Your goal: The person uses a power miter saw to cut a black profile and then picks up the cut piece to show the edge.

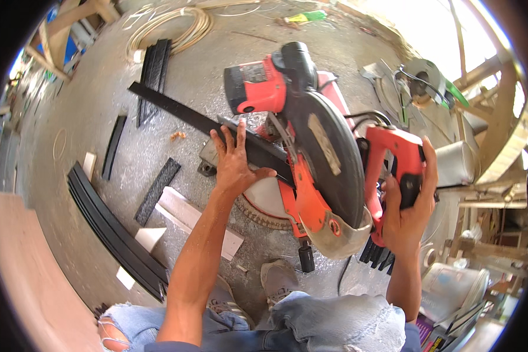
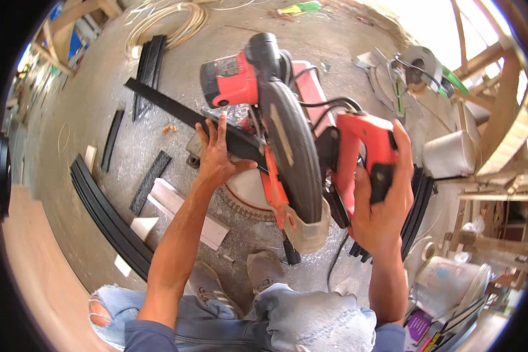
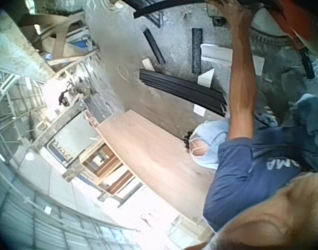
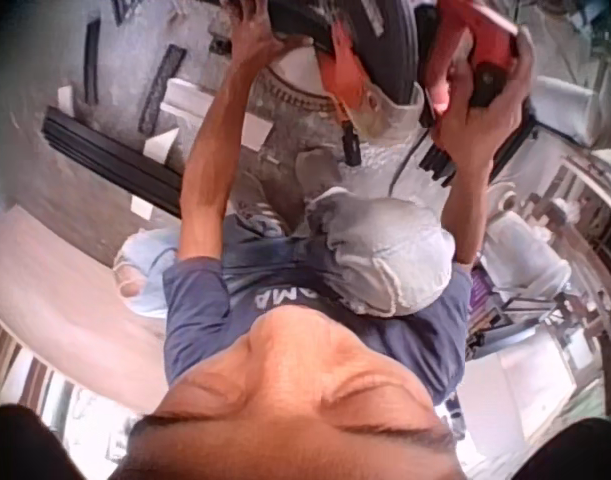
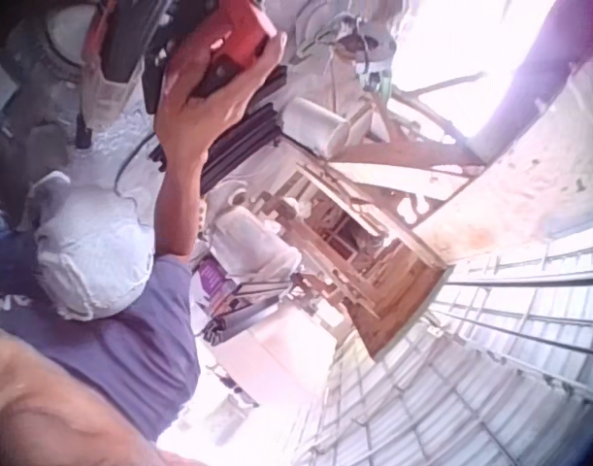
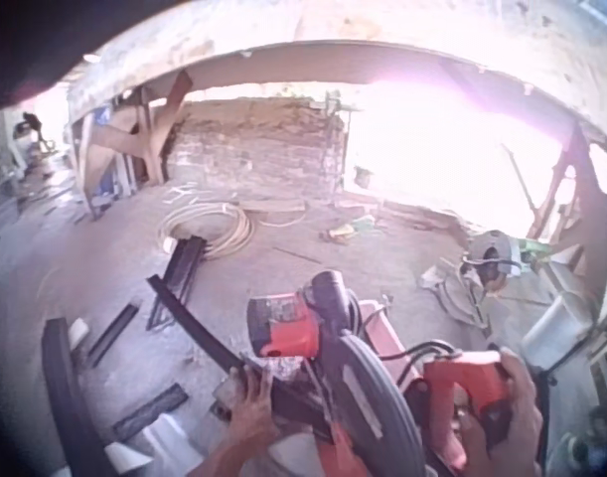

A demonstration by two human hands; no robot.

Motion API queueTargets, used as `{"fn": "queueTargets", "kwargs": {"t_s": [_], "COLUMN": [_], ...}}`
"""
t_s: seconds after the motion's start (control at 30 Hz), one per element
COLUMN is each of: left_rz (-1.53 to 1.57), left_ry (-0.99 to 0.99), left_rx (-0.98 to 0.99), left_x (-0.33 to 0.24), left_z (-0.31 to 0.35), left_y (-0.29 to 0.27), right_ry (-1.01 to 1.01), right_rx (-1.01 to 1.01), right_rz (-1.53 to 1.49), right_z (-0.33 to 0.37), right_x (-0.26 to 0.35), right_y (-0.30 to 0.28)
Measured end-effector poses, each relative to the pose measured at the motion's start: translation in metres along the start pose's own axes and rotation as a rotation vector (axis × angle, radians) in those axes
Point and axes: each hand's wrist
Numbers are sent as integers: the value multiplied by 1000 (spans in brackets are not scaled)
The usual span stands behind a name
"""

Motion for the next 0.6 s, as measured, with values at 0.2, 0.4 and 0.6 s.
{"fn": "queueTargets", "kwargs": {"t_s": [0.2, 0.4, 0.6], "left_rz": [21, 12, -19], "left_ry": [-52, -80, -121], "left_rx": [27, 26, 59], "left_x": [-7, -6, -11], "left_z": [2, 2, 0], "left_y": [-6, -6, -9], "right_ry": [182, 216, 212], "right_rx": [-56, -88, -73], "right_rz": [-169, -358, -279], "right_z": [37, 31, 29], "right_x": [-6, 0, -2], "right_y": [18, 19, 14]}}
Point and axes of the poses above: each hand's wrist, its own z-axis away from the middle knuckle, its own y-axis out of the palm, x = y × z, and after that the axes turned 10 degrees about z, right-handed
